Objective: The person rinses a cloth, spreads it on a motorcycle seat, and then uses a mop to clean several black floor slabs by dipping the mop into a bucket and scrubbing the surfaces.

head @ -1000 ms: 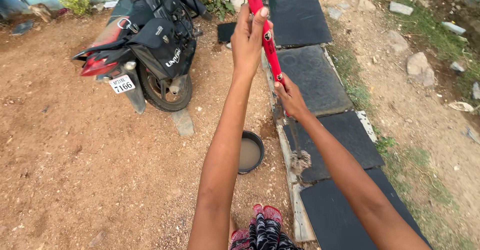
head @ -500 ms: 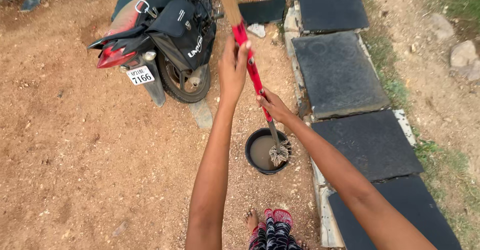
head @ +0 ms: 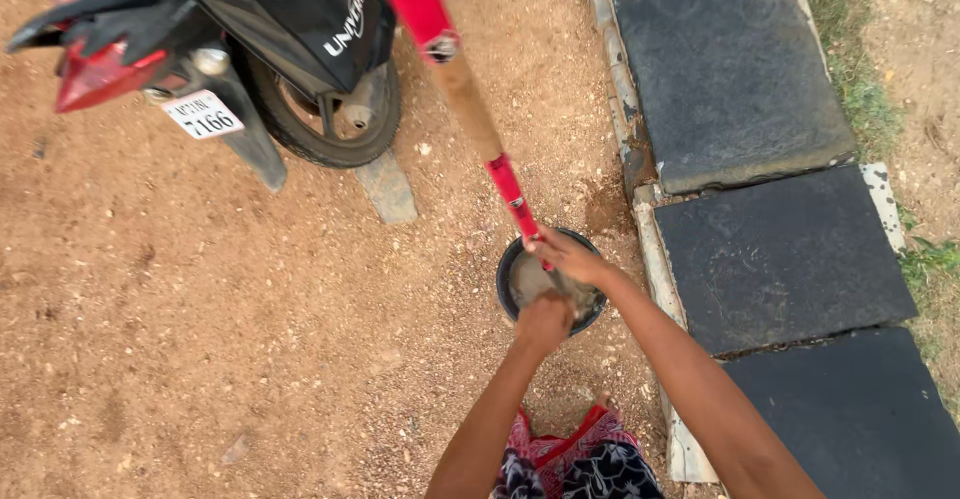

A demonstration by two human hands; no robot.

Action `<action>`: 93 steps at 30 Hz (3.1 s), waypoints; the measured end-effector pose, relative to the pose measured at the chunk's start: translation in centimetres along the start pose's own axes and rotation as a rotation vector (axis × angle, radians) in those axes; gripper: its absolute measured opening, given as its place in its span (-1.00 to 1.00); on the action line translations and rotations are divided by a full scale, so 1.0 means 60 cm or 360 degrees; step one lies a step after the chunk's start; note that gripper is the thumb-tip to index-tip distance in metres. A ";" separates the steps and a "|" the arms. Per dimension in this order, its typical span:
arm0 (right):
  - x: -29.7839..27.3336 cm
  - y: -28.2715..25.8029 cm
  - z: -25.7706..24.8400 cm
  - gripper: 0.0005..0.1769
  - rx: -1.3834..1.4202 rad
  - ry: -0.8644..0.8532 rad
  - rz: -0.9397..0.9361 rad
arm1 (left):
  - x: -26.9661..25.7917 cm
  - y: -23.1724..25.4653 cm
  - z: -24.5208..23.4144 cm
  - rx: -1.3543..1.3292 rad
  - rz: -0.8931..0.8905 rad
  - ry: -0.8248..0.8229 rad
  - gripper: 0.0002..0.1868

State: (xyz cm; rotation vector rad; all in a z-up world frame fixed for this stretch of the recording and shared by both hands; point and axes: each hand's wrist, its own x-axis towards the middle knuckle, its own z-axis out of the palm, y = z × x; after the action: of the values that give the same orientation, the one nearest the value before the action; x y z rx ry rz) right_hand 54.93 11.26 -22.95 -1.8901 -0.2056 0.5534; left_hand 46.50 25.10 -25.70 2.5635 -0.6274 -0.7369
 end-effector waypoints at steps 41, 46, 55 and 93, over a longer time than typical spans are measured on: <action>0.034 0.637 0.152 -0.39 0.1236 0.0686 0.1531 | -0.034 -0.184 -0.021 0.0357 -0.0652 -0.0381 -0.55; 0.016 0.636 0.139 -0.41 0.1057 0.0503 0.1458 | 0.105 -0.243 0.147 0.0323 -0.0729 -0.0403 -0.47; -0.040 0.677 0.135 -0.54 0.1189 0.0468 0.1469 | 0.289 -0.255 0.347 0.0228 -0.0918 -0.0432 -0.66; -0.019 0.631 0.148 -0.61 0.1337 0.0508 0.1352 | 0.256 -0.279 0.322 0.0343 -0.0933 -0.0347 -0.71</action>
State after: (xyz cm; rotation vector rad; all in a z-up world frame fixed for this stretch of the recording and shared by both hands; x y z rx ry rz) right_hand 45.31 3.74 -59.92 -1.1301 0.9452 0.7263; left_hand 52.25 26.11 -54.93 2.9200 0.0077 -1.2031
